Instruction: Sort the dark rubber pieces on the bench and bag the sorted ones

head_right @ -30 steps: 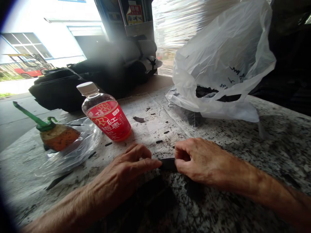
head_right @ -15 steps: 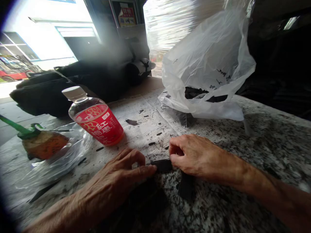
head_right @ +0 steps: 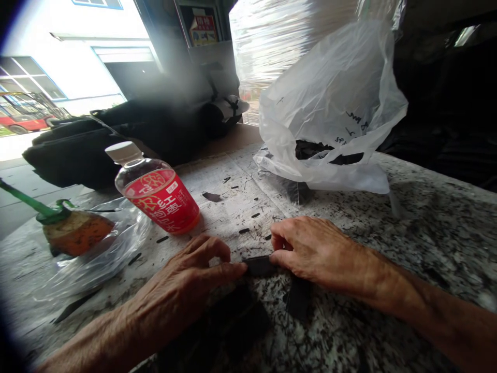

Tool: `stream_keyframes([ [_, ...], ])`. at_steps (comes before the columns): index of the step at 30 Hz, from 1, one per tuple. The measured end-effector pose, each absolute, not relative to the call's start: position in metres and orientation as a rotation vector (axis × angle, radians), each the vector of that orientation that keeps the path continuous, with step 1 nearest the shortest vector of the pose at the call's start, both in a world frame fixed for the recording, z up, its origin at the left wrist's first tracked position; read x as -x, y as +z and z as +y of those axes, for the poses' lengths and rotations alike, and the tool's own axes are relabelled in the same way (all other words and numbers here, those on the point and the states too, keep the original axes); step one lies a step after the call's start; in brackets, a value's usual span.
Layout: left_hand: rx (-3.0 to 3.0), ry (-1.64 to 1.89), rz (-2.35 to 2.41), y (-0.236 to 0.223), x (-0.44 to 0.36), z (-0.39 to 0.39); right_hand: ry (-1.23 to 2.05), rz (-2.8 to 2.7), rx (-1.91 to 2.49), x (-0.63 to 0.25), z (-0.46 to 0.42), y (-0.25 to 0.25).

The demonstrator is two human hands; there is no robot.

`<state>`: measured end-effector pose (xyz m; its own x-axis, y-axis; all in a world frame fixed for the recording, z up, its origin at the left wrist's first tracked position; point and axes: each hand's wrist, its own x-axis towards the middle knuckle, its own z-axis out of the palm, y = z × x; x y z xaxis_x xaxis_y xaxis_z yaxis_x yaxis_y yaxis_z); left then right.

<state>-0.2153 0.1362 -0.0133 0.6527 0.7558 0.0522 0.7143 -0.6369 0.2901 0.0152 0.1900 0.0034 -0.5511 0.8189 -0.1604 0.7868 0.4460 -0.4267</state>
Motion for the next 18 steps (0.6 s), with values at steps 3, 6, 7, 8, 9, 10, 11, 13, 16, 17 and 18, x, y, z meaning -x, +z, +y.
stream_keyframes([
  [3, -2.645, 0.244, 1.216, -0.012, 0.212, 0.134, 0.709, -2.583, 1.526, -0.011, 0.188, 0.006],
  [6, -2.692, 0.274, 1.177, -0.010, 0.207, 0.133, 0.679, -2.575, 1.548, -0.006, 0.188, 0.006],
  [7, -2.707, 0.268, 1.158, -0.010, 0.205, 0.133, 0.664, -2.581, 1.537, -0.005, 0.189, 0.005],
  [8, -2.716, 0.257, 1.146, -0.009, 0.204, 0.133, 0.654, -2.590, 1.518, -0.006, 0.189, 0.004],
  [9, -2.717, 0.243, 1.144, -0.008, 0.204, 0.134, 0.653, -2.596, 1.493, -0.007, 0.190, 0.003],
  [10, -2.707, 0.227, 1.150, -0.008, 0.203, 0.135, 0.657, -2.597, 1.467, -0.009, 0.191, 0.001],
  [11, -2.691, 0.217, 1.161, -0.007, 0.203, 0.135, 0.663, -2.596, 1.443, -0.012, 0.191, 0.001],
  [13, -2.672, 0.228, 1.178, -0.007, 0.203, 0.137, 0.667, -2.588, 1.424, -0.015, 0.192, 0.000],
  [16, -2.690, 0.269, 1.182, -0.008, 0.202, 0.139, 0.661, -2.565, 1.440, -0.016, 0.192, 0.002],
  [17, -2.706, 0.281, 1.181, -0.009, 0.201, 0.140, 0.662, -2.561, 1.443, -0.015, 0.192, 0.002],
  [18, -2.718, 0.288, 1.178, -0.010, 0.201, 0.140, 0.662, -2.559, 1.443, -0.014, 0.192, 0.003],
])
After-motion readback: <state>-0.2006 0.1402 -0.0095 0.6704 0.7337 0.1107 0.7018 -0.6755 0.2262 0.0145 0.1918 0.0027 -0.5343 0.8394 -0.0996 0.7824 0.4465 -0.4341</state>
